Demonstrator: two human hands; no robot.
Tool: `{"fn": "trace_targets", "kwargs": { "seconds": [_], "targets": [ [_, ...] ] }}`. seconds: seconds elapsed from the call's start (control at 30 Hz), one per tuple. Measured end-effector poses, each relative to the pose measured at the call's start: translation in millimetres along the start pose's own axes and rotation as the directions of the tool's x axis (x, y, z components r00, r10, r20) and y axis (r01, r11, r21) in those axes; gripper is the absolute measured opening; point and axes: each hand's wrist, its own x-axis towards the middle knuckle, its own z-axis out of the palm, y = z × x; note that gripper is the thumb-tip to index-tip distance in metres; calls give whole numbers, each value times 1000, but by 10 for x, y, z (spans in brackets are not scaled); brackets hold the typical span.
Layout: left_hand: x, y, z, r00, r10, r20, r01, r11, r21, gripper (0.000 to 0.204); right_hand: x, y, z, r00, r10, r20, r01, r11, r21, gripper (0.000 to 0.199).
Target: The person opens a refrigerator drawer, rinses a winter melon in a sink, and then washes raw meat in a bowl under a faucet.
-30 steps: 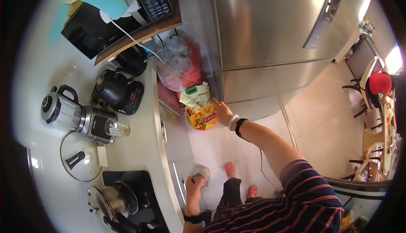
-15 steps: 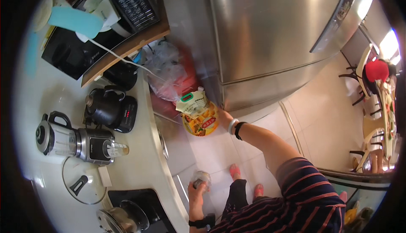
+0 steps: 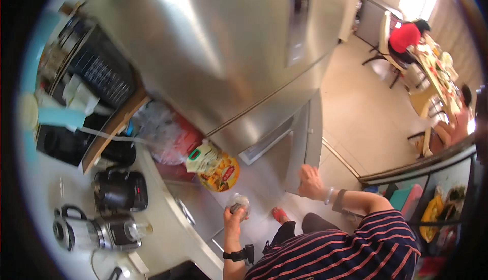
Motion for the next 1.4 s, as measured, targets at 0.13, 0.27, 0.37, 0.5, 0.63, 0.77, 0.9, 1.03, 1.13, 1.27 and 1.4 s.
{"fn": "trace_targets", "kwargs": {
  "seconds": [0.13, 0.27, 0.37, 0.5, 0.63, 0.77, 0.9, 1.03, 1.13, 1.27, 1.4],
  "targets": [
    [213, 200, 480, 994, -36, 103, 28, 997, 73, 41, -358, 838, 197, 945, 319, 69, -321, 946, 30, 76],
    [475, 292, 836, 983, -60, 174, 35, 989, 143, 41, -473, 1337, 128, 909, 411, -68, -403, 909, 103, 79],
    [687, 321, 1023, 975, -65, 212, 28, 985, 173, 44, -408, 1686, 45, 851, 476, -222, -453, 879, 150, 81],
    [921, 334, 1216, 975, -73, 208, 22, 971, 237, 50, -250, 2151, -218, 740, 645, -190, -614, 763, 201, 80],
    [1035, 285, 1282, 993, -87, 84, 59, 956, 288, 65, -181, 2654, -273, 667, 699, -259, -678, 713, 179, 79],
    [1053, 482, 1617, 972, -159, 171, 89, 929, 358, 55, -138, 3258, -326, 641, 726, -249, -705, 685, 182, 78],
    [1245, 404, 1832, 968, -209, 140, 150, 927, 343, 51, 7, 3657, -497, 583, 743, -327, -725, 658, 204, 72],
    [1360, 416, 1978, 959, -258, 117, 197, 904, 379, 49, 445, 3536, -496, 643, 628, -439, -634, 758, 157, 50],
    [1439, 342, 2064, 953, -299, 60, 249, 877, 410, 48, 1209, 3089, -231, 828, 466, -310, -356, 866, 351, 35],
    [1571, 191, 2161, 939, -339, 61, 281, 857, 432, 47, 2592, 2629, 806, 937, 318, 141, -237, 286, 928, 30],
    [1723, 40, 2113, 933, -350, 82, 293, 874, 388, 49, 3636, 2167, 1244, 898, 293, 327, -260, -245, 934, 49]
  ]
}}
